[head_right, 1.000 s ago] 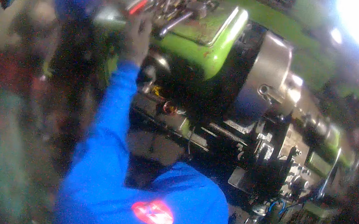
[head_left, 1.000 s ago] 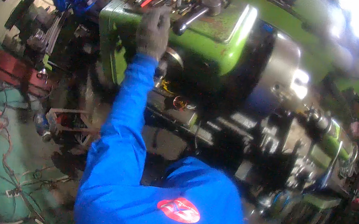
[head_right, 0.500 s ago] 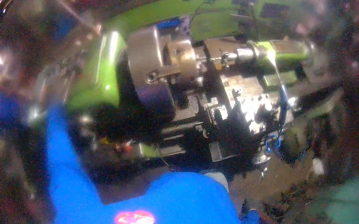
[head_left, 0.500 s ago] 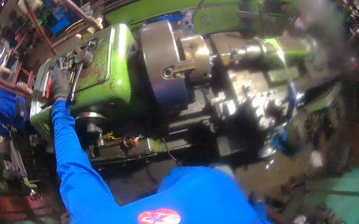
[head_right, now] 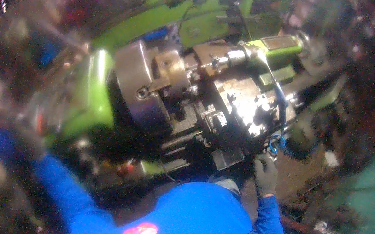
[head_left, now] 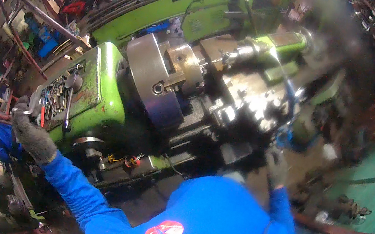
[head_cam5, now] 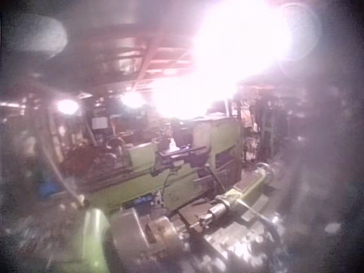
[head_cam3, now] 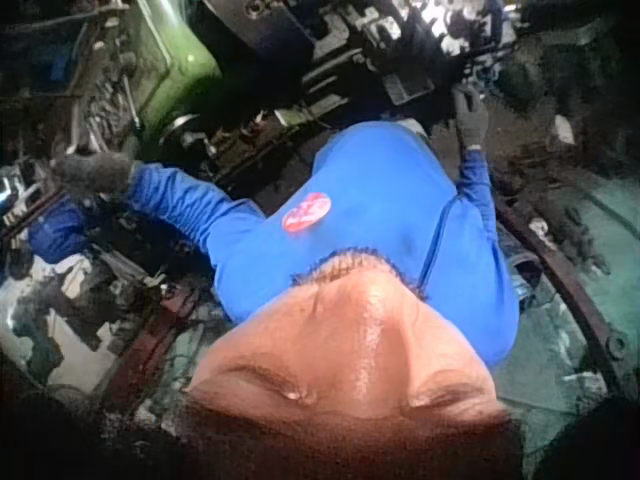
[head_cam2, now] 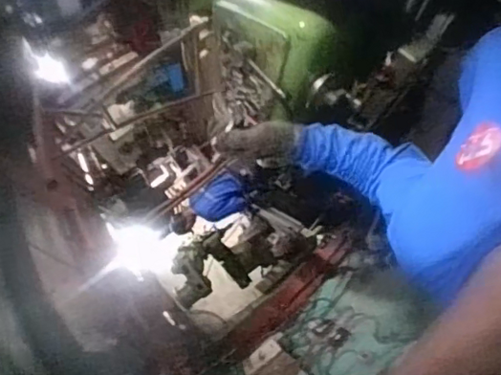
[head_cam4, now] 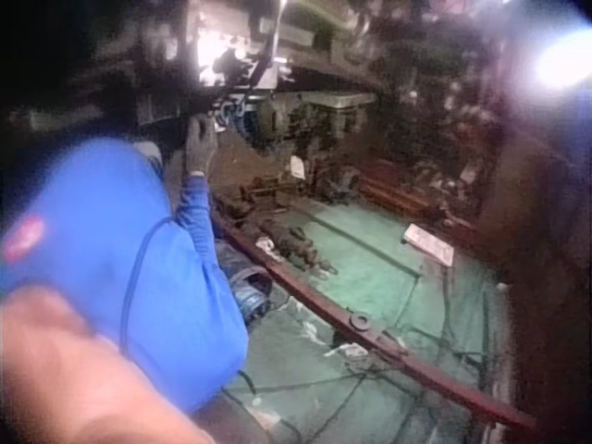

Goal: The person operates a green industrial lathe, using gloved hands to adjust the chuck and spindle components. The operator repeatedly rotates the chuck by hand and manipulates the tool post and tailstock area, performing manual adjustments to the machine's setup.

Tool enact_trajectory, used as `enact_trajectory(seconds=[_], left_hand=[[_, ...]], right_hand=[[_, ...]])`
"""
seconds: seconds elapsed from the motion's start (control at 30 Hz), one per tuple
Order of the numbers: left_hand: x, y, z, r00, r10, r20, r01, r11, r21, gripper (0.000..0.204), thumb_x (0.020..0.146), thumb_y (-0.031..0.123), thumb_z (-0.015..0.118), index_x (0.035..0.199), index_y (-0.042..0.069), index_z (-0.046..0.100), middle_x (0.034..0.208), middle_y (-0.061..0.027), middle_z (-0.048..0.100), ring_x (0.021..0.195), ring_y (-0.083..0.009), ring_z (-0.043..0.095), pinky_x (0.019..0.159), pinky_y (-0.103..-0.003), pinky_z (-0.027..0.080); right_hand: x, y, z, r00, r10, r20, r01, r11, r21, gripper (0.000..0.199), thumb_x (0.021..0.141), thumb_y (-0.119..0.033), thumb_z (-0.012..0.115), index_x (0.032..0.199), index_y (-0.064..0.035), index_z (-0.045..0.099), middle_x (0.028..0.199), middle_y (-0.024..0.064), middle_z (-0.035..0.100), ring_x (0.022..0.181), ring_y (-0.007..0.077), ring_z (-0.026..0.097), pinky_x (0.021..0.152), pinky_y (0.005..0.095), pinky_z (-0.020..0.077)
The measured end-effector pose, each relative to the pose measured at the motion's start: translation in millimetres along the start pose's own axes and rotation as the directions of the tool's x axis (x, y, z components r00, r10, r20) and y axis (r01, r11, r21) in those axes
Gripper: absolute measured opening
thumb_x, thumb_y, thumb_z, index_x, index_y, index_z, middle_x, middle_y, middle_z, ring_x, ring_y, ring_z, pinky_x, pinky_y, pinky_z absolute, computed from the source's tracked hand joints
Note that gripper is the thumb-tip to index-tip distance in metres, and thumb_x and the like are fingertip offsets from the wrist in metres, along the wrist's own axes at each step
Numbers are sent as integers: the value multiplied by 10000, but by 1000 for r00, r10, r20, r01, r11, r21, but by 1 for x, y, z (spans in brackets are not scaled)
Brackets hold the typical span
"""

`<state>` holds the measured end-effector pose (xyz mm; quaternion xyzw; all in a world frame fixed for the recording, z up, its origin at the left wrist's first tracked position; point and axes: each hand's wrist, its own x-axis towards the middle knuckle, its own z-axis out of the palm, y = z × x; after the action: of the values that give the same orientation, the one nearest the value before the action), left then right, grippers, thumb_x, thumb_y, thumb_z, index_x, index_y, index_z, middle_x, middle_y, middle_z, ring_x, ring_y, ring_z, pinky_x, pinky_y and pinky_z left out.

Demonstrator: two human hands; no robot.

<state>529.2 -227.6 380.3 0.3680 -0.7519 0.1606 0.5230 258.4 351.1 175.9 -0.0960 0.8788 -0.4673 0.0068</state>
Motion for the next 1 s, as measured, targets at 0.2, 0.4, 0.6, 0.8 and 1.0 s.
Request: enact_trajectory(seconds=[0.2,0.4,0.6,0.8,1.0], left_hand=[[-110,204,-4,764,301,571,323,589,-741,329,964,136,540,1271,20,558,1161,-149,612,1059,-278,603,928,-365,487],[-182,300,-8,477,220,851,868,36,-495,124,977,96,531,1038,13,599,955,-101,603,876,-207,595,817,-353,486],[-141,289,15,724,327,608,501,356,-789,113,920,128,625,966,27,604,941,-130,598,877,-265,605,810,-369,493],[-78,200,77,969,-86,231,193,848,-494,173,876,172,671,970,49,593,1023,-138,608,997,-327,574,895,-430,452],[-66,114,162,889,-125,441,-23,948,317,463,891,370,648,1217,53,560,1290,-179,564,1204,-359,509,1038,-466,384]], right_hand=[[46,-178,42,749,-652,121,639,758,129,439,725,-166,811,1120,-77,641,1137,145,626,1053,298,605,919,385,496],[46,-184,82,587,-618,523,691,719,74,478,761,-268,754,1186,-119,592,1087,165,608,1002,380,592,851,447,492],[67,-183,49,726,-448,522,503,863,42,385,858,-216,680,1204,-77,585,991,181,655,898,356,651,787,413,521],[179,-209,-28,792,-557,249,524,830,189,245,974,-199,570,1157,-54,647,1004,79,691,891,132,628,790,298,503],[352,-185,-70,509,-735,449,849,342,-402,292,879,-44,549,1146,-92,658,1114,102,626,1007,242,618,899,333,510]])
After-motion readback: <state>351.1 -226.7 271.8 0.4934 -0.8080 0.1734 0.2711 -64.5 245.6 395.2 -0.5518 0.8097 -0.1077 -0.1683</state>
